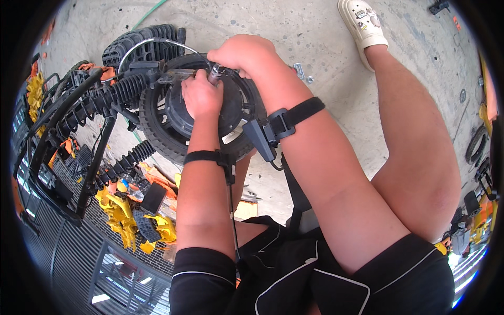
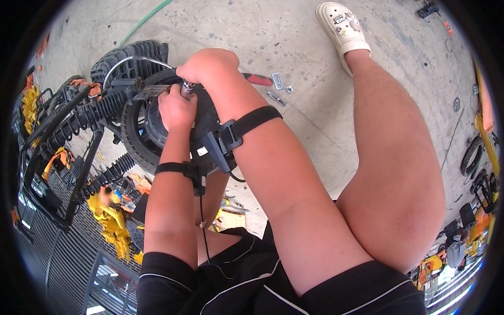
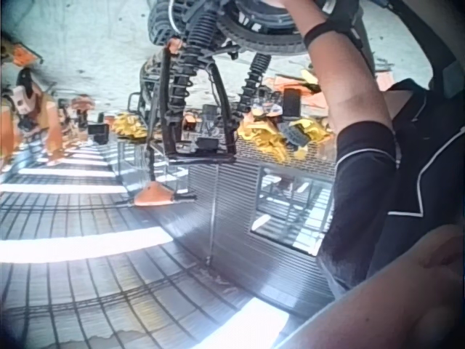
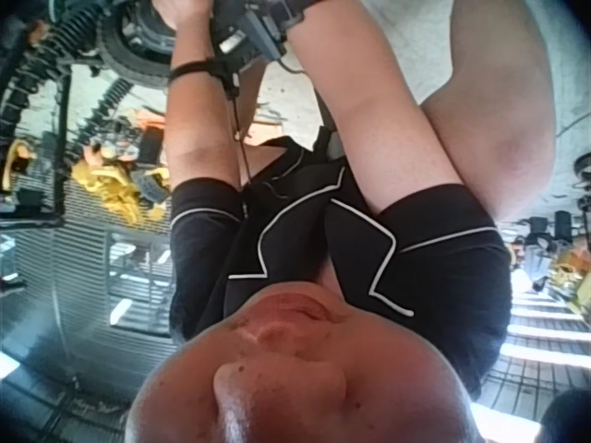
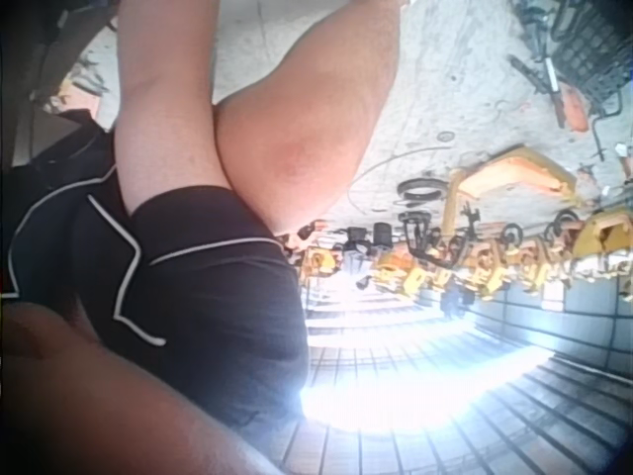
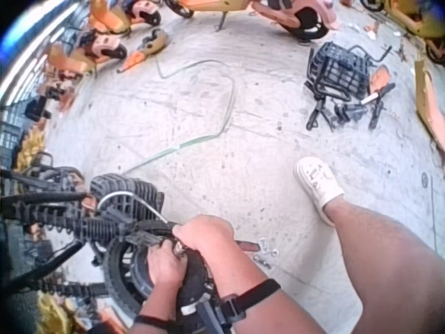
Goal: The person installs a rear wheel motor onto a scooter frame by hand. They align the motor axle with the frame, thread a connector cable through the assembly, and use a wrench to tighten the axle nuts.
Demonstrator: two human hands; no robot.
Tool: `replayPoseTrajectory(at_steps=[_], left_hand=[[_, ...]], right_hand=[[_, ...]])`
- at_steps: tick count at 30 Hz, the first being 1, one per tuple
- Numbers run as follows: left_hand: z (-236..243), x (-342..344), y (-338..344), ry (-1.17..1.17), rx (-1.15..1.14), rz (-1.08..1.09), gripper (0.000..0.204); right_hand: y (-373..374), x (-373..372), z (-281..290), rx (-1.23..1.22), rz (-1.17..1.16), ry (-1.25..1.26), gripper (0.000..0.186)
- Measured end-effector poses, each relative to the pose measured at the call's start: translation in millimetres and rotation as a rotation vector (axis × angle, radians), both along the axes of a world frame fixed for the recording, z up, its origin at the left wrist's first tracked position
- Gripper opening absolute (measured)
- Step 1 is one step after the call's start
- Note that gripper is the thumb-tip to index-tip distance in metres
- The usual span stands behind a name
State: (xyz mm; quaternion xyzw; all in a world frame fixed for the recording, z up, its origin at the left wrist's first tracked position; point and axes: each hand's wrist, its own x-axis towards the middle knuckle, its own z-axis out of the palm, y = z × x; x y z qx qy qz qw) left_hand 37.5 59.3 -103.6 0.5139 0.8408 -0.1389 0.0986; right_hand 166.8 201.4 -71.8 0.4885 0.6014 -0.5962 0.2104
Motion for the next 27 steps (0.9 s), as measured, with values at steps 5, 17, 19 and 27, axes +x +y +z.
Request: replayPoseTrajectory(at_steps=[5,17,19,27], left_hand=[[3.6,3.4,7.1,0.014,-0.009,-0.009,0.035],[1.4,-0.1,5.1,-0.003,-0.019,-0.001,0.032],[1.5,1.2,3.4,-0.002,-0.005,-0.003,0.032],[-1.0,-0.9,5.0,0.001,0.001,0.003,0.031]], right_hand=[[-7.3,-13.1,-41.8,0.165,-0.006,0.433,0.039],[-31.3,-16.2,-59.7,0.136,-0.613,0.439,0.078],[-26.9,-10.3,-54.6,-0.006,-0.572,0.401,0.076],[-30.3,-14.2,-59.1,0.022,-0.387,0.378,0.061]])
